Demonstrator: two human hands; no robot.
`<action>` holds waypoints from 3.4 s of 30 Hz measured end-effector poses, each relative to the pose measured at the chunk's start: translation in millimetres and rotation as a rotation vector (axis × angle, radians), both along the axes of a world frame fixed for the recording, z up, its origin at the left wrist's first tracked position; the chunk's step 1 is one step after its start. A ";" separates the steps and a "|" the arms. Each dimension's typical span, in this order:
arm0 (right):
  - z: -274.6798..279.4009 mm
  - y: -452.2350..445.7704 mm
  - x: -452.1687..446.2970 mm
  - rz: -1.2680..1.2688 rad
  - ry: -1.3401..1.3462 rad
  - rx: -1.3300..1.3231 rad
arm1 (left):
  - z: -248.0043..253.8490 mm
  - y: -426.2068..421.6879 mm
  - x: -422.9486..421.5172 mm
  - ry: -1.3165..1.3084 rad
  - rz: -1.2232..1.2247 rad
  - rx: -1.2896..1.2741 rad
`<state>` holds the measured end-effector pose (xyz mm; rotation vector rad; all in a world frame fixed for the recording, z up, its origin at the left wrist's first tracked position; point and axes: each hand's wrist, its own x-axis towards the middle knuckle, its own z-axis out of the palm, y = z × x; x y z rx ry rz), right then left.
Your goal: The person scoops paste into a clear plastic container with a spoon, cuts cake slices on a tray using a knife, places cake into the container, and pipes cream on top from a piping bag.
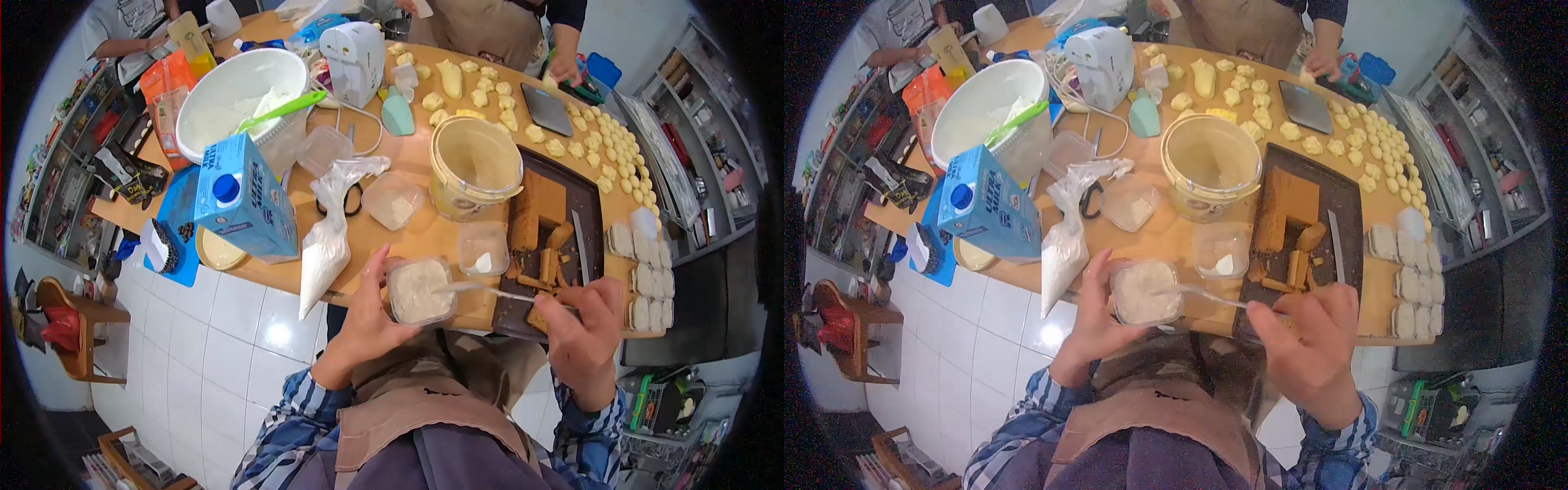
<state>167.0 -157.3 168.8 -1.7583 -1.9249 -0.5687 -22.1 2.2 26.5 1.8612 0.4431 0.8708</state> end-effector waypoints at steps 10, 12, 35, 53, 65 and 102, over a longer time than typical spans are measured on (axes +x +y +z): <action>-5.3 60.7 49.3 -0.298 0.032 0.244 | -9.2 -9.7 13.0 -0.086 0.118 -0.102; -19.3 84.5 57.0 -0.354 0.008 0.128 | -7.5 -12.3 11.6 -0.073 0.135 -0.077; -13.6 1.1 -13.5 0.255 0.403 -0.536 | 28.2 -42.3 -5.4 0.015 -0.153 -0.258; -48.2 -77.8 -2.0 0.027 0.819 -0.357 | 27.6 -75.7 48.3 0.034 -0.584 -0.285; -82.3 -131.0 164.6 -1.029 0.737 0.016 | -34.4 -12.3 23.1 -0.076 0.314 0.101; -27.6 -141.4 42.2 -0.903 0.533 -0.065 | -47.4 -8.6 24.2 -0.128 0.247 0.117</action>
